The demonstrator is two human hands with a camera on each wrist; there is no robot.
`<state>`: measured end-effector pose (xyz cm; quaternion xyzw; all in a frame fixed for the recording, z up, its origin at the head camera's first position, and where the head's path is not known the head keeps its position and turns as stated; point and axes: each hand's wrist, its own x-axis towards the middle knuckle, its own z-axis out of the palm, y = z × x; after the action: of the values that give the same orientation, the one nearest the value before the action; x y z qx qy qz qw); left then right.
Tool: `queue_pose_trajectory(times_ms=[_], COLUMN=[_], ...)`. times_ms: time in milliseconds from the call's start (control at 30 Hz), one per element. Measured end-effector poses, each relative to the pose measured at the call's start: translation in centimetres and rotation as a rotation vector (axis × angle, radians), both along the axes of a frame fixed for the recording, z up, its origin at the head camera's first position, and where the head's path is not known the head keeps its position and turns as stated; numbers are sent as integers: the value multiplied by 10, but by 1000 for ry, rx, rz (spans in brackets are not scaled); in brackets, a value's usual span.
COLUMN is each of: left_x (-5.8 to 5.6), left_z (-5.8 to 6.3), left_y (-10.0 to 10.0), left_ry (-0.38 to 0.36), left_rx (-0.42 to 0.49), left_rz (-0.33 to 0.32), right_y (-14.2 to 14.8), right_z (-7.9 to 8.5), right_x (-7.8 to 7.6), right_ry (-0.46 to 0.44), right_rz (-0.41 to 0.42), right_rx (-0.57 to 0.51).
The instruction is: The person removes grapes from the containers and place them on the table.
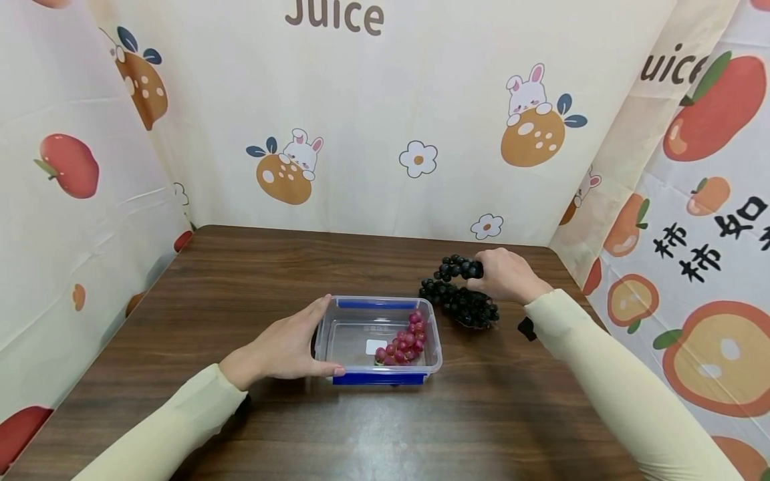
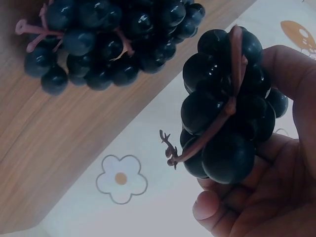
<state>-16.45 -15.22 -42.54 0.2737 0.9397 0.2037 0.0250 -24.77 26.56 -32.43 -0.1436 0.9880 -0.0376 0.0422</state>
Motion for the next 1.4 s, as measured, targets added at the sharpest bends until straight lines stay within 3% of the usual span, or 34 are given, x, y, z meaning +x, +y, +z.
queue_pose_trajectory(times_ms=[833,1400], left_x=[0,0], left_z=[1,1], left_y=[-1,0], left_ry=[-3,10], left_rx=[-8,-14], left_rz=[3,0], right_y=[37,59], right_z=[-9,-25], right_x=[-12,-14], right_ry=[-44,-92], right_rz=[-117,-183], right_rx=[30,58])
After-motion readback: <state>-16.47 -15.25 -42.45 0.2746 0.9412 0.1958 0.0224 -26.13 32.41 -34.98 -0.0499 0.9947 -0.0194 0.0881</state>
